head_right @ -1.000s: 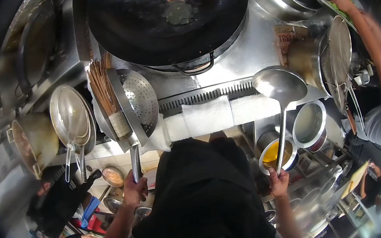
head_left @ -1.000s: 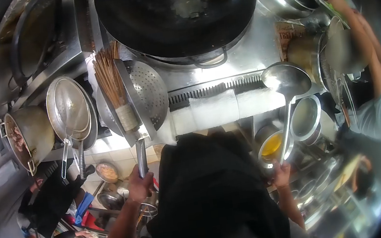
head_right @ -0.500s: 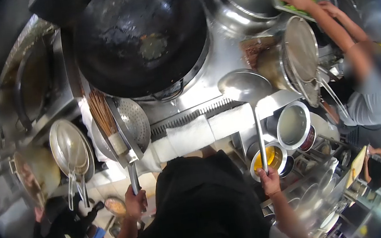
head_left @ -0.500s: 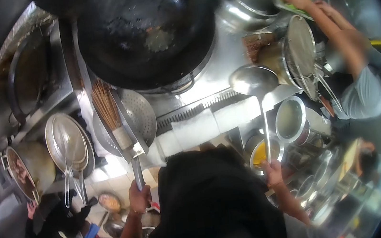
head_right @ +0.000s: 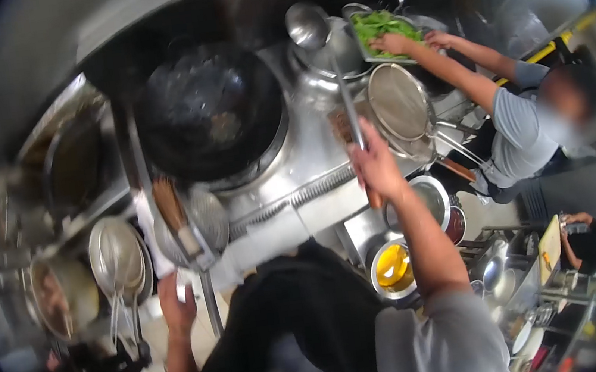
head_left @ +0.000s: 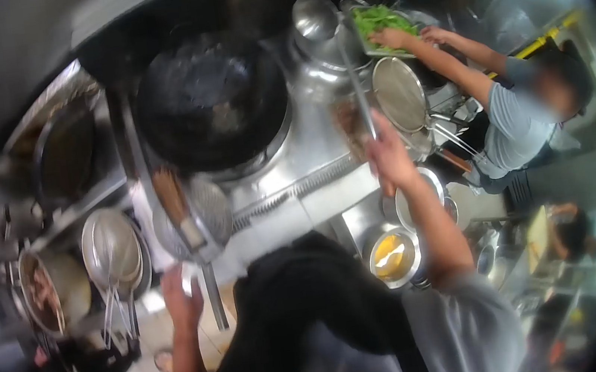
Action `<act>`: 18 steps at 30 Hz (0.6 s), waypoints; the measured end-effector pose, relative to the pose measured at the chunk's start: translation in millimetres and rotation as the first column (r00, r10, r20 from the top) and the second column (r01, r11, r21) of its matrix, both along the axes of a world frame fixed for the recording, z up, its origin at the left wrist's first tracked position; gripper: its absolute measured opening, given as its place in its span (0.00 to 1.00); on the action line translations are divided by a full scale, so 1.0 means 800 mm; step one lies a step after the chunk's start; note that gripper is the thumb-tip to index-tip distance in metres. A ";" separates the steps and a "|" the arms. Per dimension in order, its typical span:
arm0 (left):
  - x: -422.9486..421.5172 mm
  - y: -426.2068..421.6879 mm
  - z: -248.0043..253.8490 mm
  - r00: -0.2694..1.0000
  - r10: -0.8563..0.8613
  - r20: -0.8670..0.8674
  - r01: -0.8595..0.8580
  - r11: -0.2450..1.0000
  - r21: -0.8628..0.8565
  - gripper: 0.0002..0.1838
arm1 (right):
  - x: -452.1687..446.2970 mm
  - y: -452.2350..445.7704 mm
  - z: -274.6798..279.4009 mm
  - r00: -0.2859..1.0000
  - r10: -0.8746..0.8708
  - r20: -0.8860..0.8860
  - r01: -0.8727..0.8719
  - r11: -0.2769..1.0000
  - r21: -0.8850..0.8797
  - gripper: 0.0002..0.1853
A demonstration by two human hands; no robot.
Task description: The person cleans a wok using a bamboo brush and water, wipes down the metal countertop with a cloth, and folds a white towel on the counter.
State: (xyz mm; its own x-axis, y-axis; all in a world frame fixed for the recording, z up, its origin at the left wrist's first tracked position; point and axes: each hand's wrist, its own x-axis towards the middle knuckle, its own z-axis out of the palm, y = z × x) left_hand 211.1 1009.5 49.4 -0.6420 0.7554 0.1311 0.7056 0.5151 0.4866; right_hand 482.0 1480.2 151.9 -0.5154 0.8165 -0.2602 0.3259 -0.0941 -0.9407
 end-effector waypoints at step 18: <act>0.021 0.416 -0.069 0.941 -0.332 -0.069 0.295 0.902 -0.316 0.17 | -0.150 0.165 -0.155 0.813 -0.299 0.500 0.144 0.935 0.325 0.38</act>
